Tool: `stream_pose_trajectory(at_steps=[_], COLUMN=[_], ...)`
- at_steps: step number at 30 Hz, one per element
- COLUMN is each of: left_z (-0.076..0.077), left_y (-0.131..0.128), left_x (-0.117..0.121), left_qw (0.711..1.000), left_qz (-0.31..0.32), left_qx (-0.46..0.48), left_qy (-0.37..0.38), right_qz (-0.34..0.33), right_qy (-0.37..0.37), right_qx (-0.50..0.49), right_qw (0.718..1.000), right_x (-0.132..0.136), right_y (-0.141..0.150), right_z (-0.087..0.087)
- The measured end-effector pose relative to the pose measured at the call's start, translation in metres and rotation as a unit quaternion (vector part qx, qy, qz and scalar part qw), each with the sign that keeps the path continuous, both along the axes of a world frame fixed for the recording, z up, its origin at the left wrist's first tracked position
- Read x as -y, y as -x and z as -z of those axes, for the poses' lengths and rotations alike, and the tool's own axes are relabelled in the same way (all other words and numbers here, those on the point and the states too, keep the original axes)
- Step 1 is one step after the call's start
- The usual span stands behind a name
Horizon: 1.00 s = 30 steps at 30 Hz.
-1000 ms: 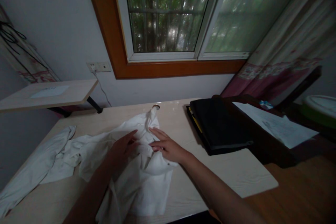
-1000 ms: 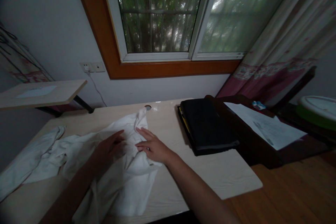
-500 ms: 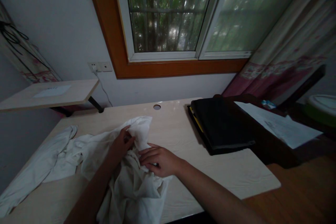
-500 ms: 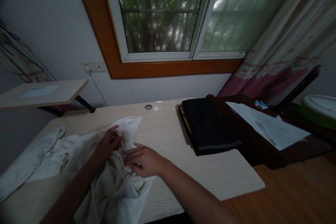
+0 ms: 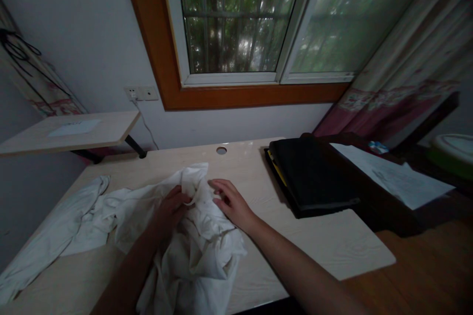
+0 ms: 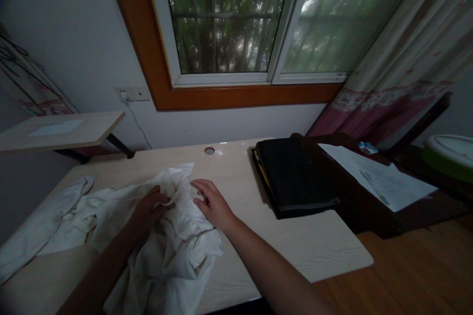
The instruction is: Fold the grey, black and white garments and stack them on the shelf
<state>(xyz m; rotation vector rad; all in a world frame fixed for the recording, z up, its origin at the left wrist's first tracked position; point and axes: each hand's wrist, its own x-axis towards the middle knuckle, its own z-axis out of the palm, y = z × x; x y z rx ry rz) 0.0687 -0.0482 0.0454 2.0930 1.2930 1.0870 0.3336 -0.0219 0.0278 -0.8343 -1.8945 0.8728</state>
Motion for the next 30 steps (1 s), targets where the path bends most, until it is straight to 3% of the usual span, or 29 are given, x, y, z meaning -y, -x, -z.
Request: stream_pose_trajectory(at_steps=[3,7,16,19,21,25,30], left_z=[-0.007,-0.005,0.007,0.009,0.012,0.019,0.025], left_y=[-0.01,-0.018,-0.015,-0.016,-0.016,-0.008,0.001], left_x=[0.006,0.008,0.007,0.007,0.005,-0.005,-0.012], left_qw=[0.998,0.991,0.989,0.979,0.974,0.987,0.998], left_qz=[0.055,0.108,0.087,0.053,0.028,-0.021,-0.058], left_qx=[0.015,0.045,0.07,0.127,0.15,0.111,-0.004], left_qy=[0.014,0.066,0.1,0.153,0.168,0.118,0.038], right_qz=[-0.047,-0.102,-0.075,-0.037,-0.002,0.105,0.227], right_qy=[-0.047,-0.069,-0.04,-0.051,-0.019,0.085,0.097], right_qx=[0.055,0.084,0.033,-0.01,-0.054,-0.128,-0.186], right_qw=[0.996,0.989,0.996,0.998,0.998,0.983,0.951], right_x=[0.001,0.003,0.004,0.005,0.004,-0.002,-0.023], right_y=[0.0,-0.002,-0.002,-0.002,-0.003,-0.013,-0.044], right_z=[0.001,0.0,0.002,-0.001,-0.001,-0.001,-0.021])
